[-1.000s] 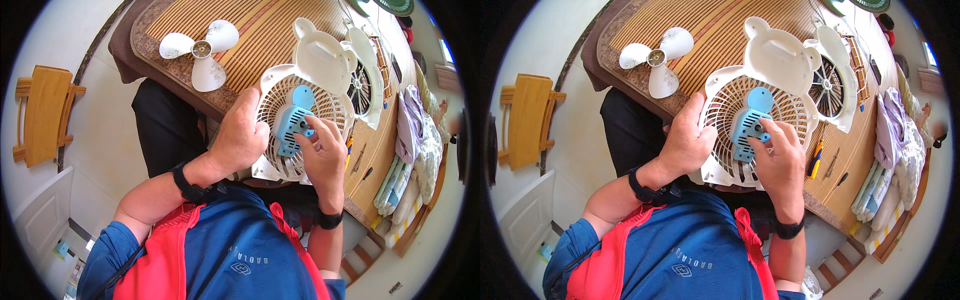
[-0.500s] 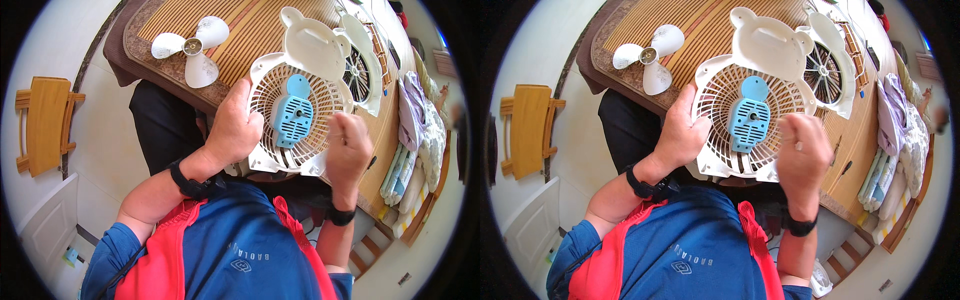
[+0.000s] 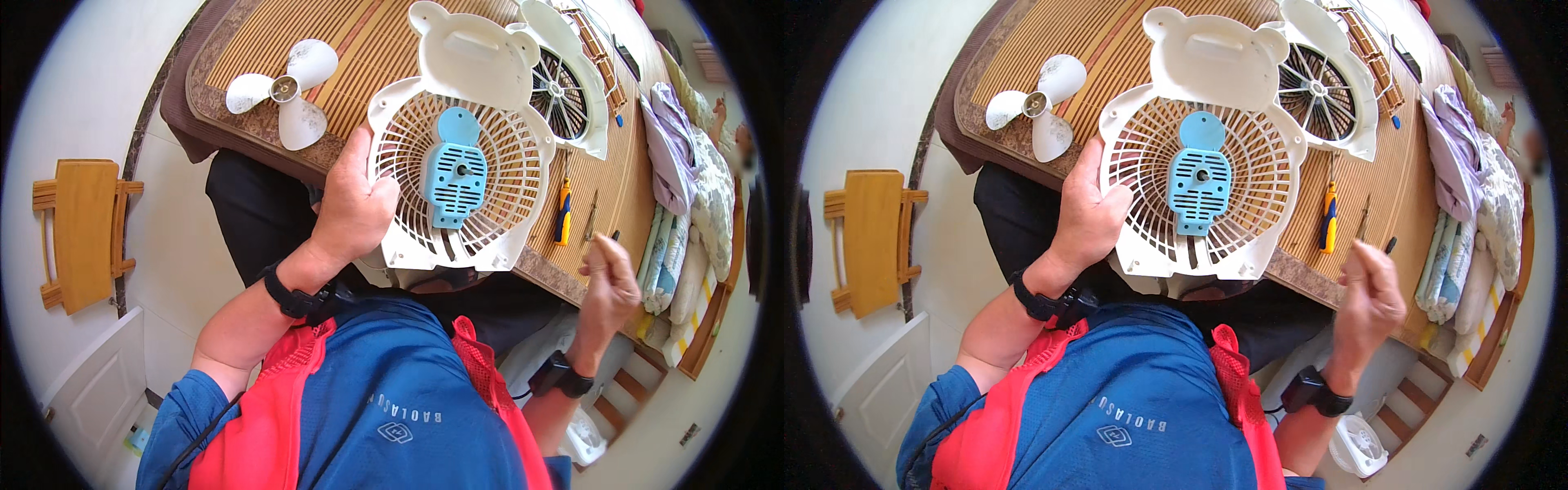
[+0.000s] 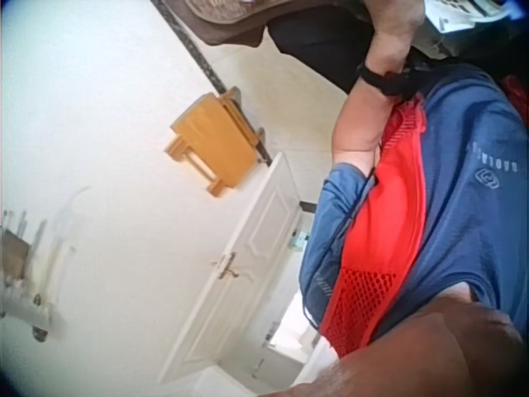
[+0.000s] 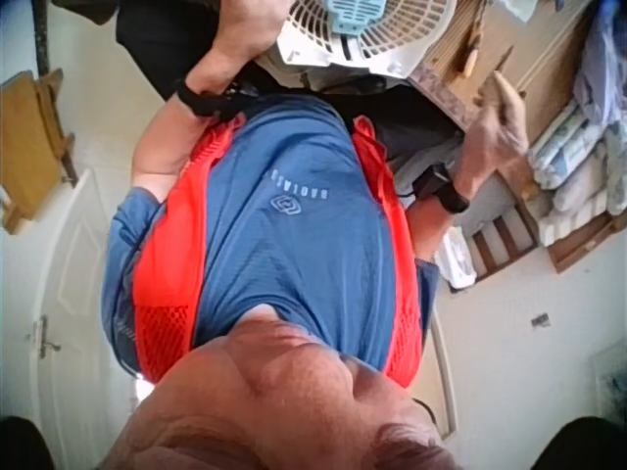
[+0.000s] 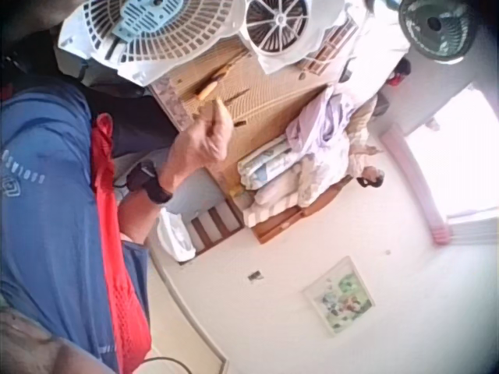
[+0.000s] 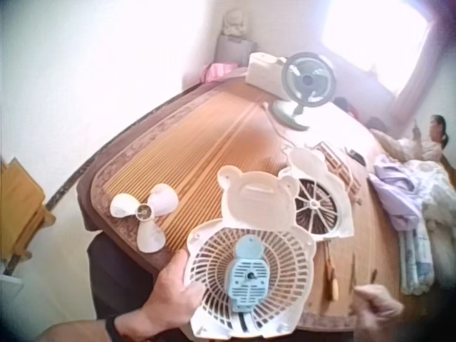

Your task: Disassembling and cleaning a small handheld fan using a screwdriver.

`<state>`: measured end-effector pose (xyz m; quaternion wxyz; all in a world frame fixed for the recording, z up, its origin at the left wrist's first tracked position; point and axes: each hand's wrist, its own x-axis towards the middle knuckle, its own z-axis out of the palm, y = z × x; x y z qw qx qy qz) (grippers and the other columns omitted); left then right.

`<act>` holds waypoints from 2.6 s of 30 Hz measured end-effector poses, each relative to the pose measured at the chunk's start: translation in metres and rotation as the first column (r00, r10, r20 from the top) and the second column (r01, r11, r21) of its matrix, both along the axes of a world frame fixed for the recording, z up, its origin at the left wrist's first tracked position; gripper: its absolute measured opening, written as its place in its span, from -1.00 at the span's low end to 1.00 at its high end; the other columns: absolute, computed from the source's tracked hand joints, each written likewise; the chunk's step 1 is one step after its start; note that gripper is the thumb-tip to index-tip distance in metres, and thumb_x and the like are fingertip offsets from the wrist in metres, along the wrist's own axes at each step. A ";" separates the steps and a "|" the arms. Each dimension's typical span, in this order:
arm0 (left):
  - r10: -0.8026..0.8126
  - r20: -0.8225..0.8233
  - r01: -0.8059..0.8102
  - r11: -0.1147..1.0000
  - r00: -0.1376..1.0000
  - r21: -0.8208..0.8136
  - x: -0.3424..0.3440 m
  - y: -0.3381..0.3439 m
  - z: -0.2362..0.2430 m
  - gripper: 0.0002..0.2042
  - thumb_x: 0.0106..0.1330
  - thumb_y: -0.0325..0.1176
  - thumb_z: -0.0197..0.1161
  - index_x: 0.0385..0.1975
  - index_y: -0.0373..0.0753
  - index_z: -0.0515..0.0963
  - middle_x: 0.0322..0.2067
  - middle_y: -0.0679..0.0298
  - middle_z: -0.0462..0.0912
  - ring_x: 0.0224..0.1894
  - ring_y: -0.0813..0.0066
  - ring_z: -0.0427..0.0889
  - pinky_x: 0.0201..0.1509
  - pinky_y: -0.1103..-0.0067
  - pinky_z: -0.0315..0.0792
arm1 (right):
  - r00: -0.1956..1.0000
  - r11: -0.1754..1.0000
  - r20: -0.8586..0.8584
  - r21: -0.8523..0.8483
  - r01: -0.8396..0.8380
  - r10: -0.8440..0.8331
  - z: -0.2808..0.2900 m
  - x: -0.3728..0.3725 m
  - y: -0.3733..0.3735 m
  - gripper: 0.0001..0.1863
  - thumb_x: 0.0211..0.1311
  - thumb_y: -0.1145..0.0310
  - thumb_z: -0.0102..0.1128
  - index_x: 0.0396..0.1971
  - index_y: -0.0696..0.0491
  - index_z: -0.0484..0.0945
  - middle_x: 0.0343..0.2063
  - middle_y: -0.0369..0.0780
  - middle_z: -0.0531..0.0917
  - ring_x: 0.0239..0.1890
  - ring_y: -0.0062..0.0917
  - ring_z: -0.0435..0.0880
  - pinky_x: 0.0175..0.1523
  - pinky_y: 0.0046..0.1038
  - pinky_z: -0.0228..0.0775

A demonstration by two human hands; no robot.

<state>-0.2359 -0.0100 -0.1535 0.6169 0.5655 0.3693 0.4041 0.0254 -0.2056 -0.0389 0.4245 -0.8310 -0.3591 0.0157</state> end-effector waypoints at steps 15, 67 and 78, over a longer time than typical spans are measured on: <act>0.002 -0.045 -0.002 1.000 0.999 0.013 -0.004 0.000 0.006 -0.59 0.38 -0.73 0.13 0.22 -0.40 0.55 0.03 0.24 0.78 0.07 0.58 0.73 0.23 0.53 0.62 | 0.968 0.995 -0.242 -0.083 0.048 -0.067 -0.039 0.014 -0.044 -0.87 0.63 0.43 0.44 -0.06 0.19 0.82 -0.37 -0.39 0.72 -0.37 -0.77 0.61 -0.28 -0.67 0.43; -0.170 -0.965 0.961 0.224 0.201 0.161 0.067 0.047 0.108 -0.31 0.01 -0.18 0.65 0.16 -0.34 0.60 -0.01 0.02 0.67 0.05 -0.04 0.72 0.15 0.20 0.65 | 0.921 0.926 0.093 0.036 0.377 -0.379 -0.085 0.115 -0.086 -0.83 0.55 0.42 0.47 0.01 0.13 0.78 -0.16 -0.25 0.74 -0.24 -0.51 0.70 -0.08 -0.41 0.61; -0.132 -0.948 0.956 0.088 0.288 0.278 0.069 0.048 0.128 -0.22 -0.13 -0.29 0.68 0.24 -0.29 0.60 0.05 0.03 0.68 0.08 -0.02 0.70 0.21 0.19 0.59 | 0.925 0.924 0.283 -0.211 0.319 -0.254 -0.104 0.141 -0.088 -0.67 0.47 0.29 0.52 0.11 0.13 0.76 -0.09 -0.07 0.76 -0.01 -0.13 0.76 0.13 -0.10 0.62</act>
